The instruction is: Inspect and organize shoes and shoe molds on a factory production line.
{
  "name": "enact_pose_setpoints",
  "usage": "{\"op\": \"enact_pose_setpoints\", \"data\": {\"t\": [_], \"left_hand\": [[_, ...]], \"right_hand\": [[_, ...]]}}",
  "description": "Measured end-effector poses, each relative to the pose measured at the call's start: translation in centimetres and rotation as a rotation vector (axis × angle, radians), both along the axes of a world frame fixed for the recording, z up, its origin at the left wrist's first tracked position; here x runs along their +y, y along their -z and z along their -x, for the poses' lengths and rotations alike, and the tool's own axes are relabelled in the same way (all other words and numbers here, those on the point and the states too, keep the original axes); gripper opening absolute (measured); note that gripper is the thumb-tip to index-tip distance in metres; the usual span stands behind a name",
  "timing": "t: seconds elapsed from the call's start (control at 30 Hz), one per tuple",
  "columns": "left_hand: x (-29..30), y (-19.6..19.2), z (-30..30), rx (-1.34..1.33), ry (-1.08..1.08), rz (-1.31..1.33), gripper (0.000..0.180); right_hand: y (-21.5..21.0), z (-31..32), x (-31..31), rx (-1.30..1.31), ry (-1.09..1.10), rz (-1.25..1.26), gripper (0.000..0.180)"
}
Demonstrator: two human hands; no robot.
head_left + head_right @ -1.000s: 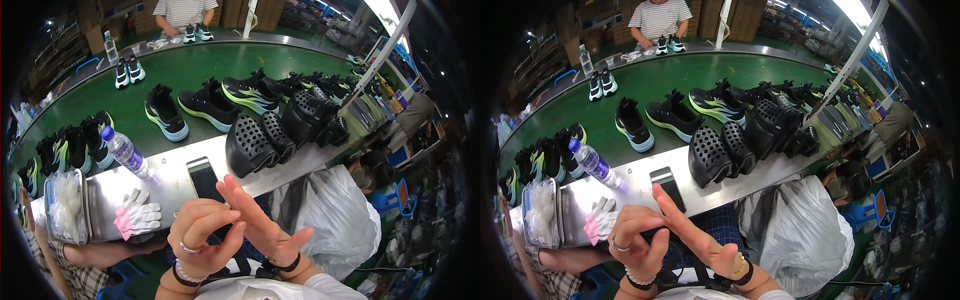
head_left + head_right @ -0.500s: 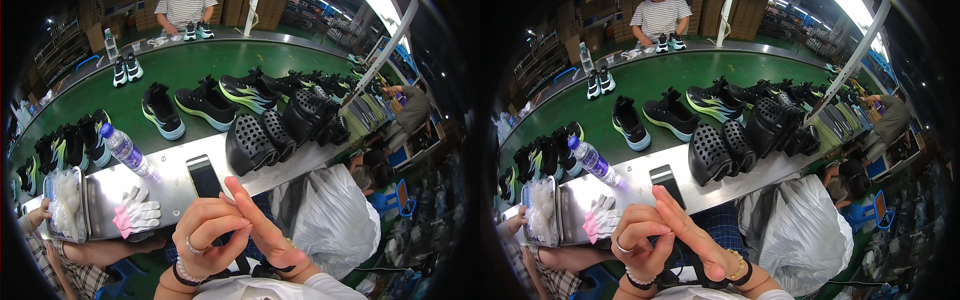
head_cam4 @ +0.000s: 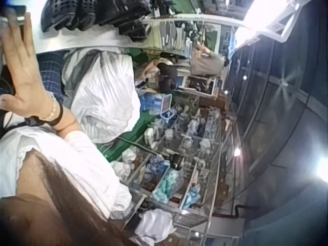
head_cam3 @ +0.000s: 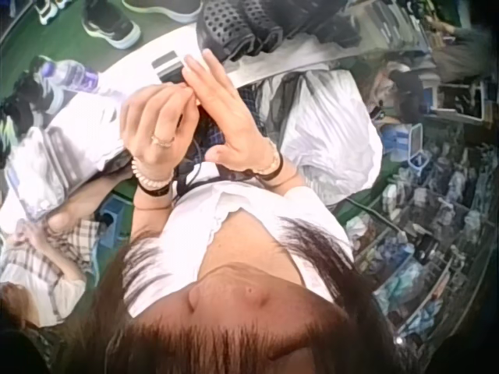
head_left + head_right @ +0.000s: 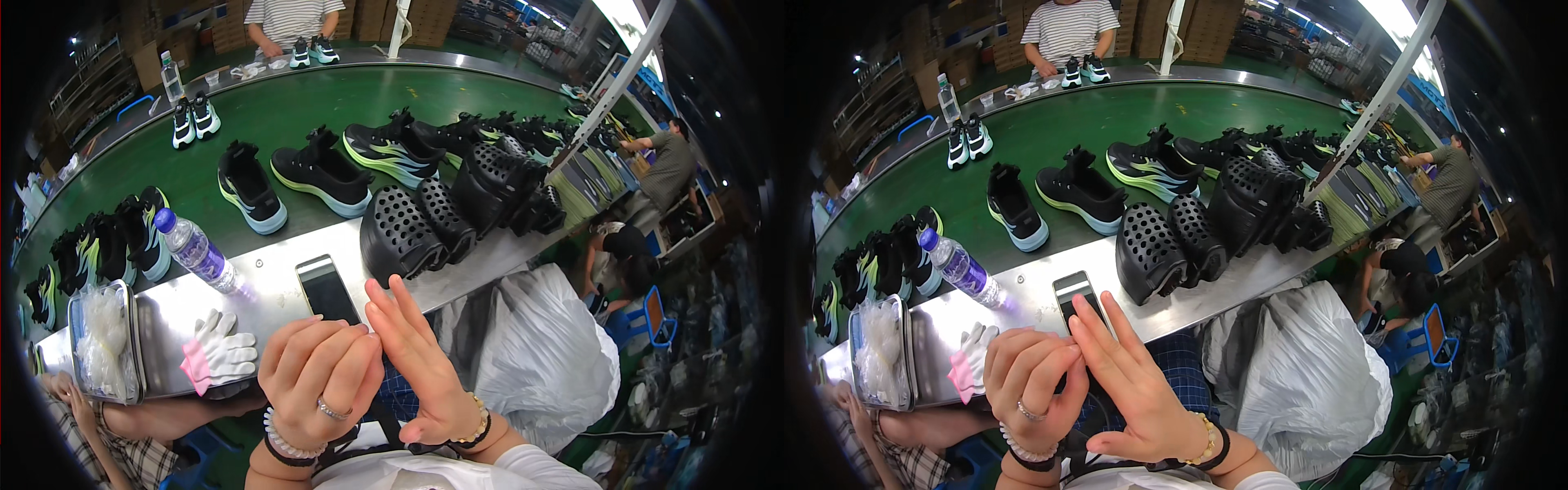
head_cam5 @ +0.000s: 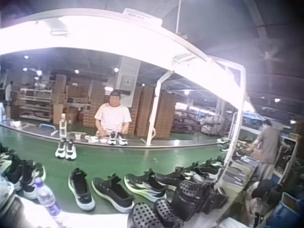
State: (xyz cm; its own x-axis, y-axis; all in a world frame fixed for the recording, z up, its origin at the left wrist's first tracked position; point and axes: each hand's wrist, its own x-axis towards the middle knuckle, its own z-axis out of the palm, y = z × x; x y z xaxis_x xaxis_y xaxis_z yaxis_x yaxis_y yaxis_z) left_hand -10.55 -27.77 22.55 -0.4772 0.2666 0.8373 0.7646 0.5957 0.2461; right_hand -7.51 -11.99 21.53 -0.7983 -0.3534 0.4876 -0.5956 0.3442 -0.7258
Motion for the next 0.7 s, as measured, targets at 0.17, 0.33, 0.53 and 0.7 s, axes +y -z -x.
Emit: {"op": "enact_pose_setpoints", "data": {"t": [0.17,0.33,0.53,0.7], "left_hand": [[0.5,0.5,0.4,-0.04,0.009,-0.012,0.027],[0.7,1.2,0.9,-0.046,0.003,-0.087,0.027],[0.3,1.3,0.9,-0.558,0.264,-0.541,0.017],[0.4,1.1,0.9,-0.753,0.453,-0.666,0.009]], "right_hand": [[0.2,0.3,0.0,-0.014,0.021,-0.033,0.097],[0.3,0.4,-0.1,-0.07,-0.002,0.079,0.096],[0.7,1.0,0.0,-0.134,-0.096,0.229,0.097],[1.1,1.1,-0.3,-0.159,-0.139,0.274,0.099]]}}
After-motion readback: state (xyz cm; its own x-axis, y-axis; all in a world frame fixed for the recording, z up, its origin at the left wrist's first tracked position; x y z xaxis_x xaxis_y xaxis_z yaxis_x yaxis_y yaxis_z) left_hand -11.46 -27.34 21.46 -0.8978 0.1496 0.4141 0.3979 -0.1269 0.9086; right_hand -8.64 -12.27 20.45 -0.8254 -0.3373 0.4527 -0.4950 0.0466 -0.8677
